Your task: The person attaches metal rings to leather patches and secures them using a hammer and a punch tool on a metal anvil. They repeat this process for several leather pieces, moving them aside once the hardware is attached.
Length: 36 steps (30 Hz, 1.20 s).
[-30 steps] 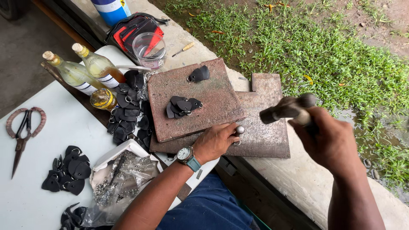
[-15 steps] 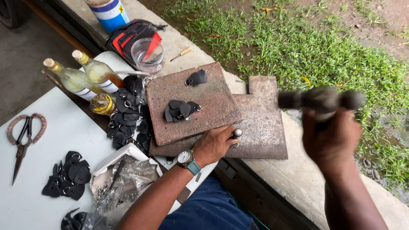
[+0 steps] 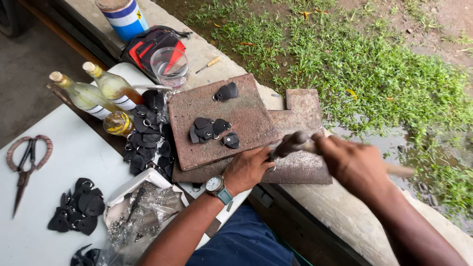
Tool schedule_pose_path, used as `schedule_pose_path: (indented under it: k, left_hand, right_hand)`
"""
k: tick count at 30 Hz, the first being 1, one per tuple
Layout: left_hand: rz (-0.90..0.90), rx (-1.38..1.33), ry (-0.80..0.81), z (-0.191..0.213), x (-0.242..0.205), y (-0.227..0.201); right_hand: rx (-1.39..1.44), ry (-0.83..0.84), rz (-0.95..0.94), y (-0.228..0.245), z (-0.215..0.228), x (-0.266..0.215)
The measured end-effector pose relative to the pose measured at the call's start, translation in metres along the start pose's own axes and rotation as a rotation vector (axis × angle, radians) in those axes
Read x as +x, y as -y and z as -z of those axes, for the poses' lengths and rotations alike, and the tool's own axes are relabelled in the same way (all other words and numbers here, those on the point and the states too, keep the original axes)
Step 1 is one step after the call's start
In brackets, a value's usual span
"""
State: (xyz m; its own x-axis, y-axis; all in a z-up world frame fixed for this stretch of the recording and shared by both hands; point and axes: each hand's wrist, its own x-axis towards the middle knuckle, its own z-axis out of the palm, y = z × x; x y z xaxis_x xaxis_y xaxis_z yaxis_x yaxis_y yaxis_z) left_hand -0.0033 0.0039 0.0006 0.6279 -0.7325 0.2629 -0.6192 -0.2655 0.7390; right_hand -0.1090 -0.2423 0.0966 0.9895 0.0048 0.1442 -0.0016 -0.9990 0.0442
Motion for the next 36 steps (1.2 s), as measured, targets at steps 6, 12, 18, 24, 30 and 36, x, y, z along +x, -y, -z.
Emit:
schedule_pose_path:
  k: [6,12,18,24,30,36]
  left_hand:
    - [0.077,-0.244,-0.136,0.002,0.005,0.013]
    - [0.244,-0.073,-0.015,0.012,0.003,-0.007]
    - [0.170,0.166,0.086,-0.003,0.006,-0.011]
    - [0.062,0.265,0.066,-0.012,-0.014,0.007]
    - [-0.134,0.476,-0.381,0.068,-0.030,0.025]
    - [0.221,0.588,-0.315,0.110,-0.026,0.053]
  right_hand:
    - [0.180,-0.013,-0.161,0.003,-0.006,-0.010]
    - [0.189,-0.017,-0.130,-0.006,-0.053,-0.027]
    - [0.331,0.069,-0.140,-0.005,-0.063,-0.033]
    - [0.384,-0.101,0.032,0.026,-0.053,-0.006]
    - [0.313,-0.073,0.303,0.090,-0.064,0.037]
    - [0.343,0.103,0.361,0.129,-0.077,0.096]
